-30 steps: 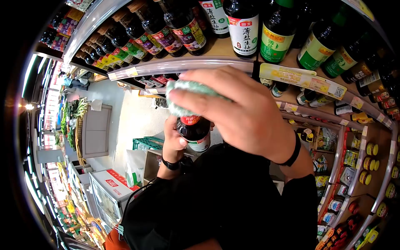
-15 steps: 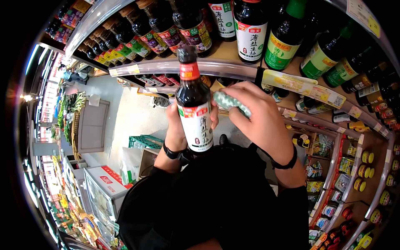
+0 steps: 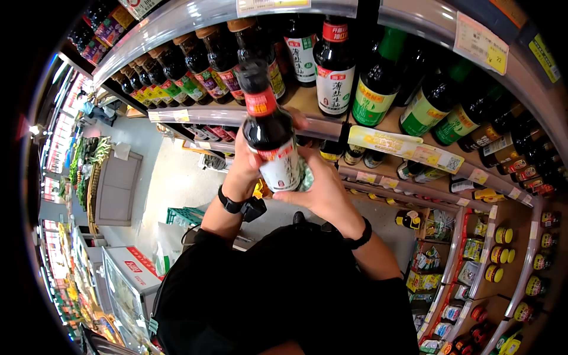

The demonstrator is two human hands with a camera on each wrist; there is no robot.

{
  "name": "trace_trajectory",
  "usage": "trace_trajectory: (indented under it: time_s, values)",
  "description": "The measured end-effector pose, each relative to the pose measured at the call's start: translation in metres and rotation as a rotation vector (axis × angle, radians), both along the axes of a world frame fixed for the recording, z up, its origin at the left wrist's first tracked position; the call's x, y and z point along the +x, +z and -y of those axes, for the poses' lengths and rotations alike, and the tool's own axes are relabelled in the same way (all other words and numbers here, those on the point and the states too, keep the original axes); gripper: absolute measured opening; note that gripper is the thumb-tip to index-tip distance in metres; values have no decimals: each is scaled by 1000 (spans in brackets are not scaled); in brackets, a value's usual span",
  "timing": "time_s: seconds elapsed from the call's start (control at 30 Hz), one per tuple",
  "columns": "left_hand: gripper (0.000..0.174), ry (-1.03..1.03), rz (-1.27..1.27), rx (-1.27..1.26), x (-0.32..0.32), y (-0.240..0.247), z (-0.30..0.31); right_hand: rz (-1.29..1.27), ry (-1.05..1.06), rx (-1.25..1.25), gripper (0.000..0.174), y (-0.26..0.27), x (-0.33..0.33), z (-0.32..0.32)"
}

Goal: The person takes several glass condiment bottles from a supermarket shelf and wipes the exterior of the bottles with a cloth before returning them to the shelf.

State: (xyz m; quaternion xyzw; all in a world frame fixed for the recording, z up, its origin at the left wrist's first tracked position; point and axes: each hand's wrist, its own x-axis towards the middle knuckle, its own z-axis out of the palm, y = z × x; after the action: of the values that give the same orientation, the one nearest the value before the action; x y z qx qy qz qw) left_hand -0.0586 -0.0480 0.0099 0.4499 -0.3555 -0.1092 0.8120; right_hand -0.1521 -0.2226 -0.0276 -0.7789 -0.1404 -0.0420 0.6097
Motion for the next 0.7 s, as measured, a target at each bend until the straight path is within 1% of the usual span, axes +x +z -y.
trace_trajectory:
  time_s: [0.03,0.07,0.1,0.17,0.2,0.23,0.27,0.3,0.33,0.37,0.4,0.43,0.47,0.5,0.53,0.6,0.67,0.7]
  values:
    - [97,-48,30,-13,0,1,2,-15,36,19,92,-1,4,1]
    - [94,-53,20,0,-5,6,0,-4,34,4,86,2,5,0]
    - [95,-52,30,-9,-4,4,0,3,35,2,86,4,5,-1]
    - [98,-77,-19,39,-8,7,-8,-15,50,31,79,4,6,-4]
    - [98,-72,-15,37,-9,8,-12,97,29,61,76,-3,9,-7]
    - [100,78,42,145,-11,11,-16,100,34,59,76,-5,10,-6]
    - [102,228,99,252,-13,15,-19,137,-21,65,75,-3,13,-5]
    - [102,234,100,248,-16,21,-21,174,-76,69,73,1,14,-4]
    - [104,365,276,369,-20,30,-22,233,-162,-21,71,7,15,-1]
    - [106,497,453,489,-23,39,-23,235,-157,-24,71,10,17,1]
    - [103,531,511,520,-27,47,-24,296,-234,-153,76,12,20,4]
    - [103,538,510,519,-28,47,-24,357,-311,-282,80,14,23,6]
    - [98,629,526,586,-29,47,-24,402,-350,-323,84,11,26,6]
    - [93,717,541,653,-31,47,-24,403,-346,-324,84,12,27,6]
    - [81,712,496,679,-34,55,-22,427,-361,-342,85,14,29,6]
    - [78,733,522,650,-33,57,-18,451,-374,-362,85,18,33,6]
    - [76,752,547,623,-31,61,-15,481,-409,-331,71,26,36,4]
    - [74,754,546,602,-29,65,-13,479,-410,-332,71,28,34,6]
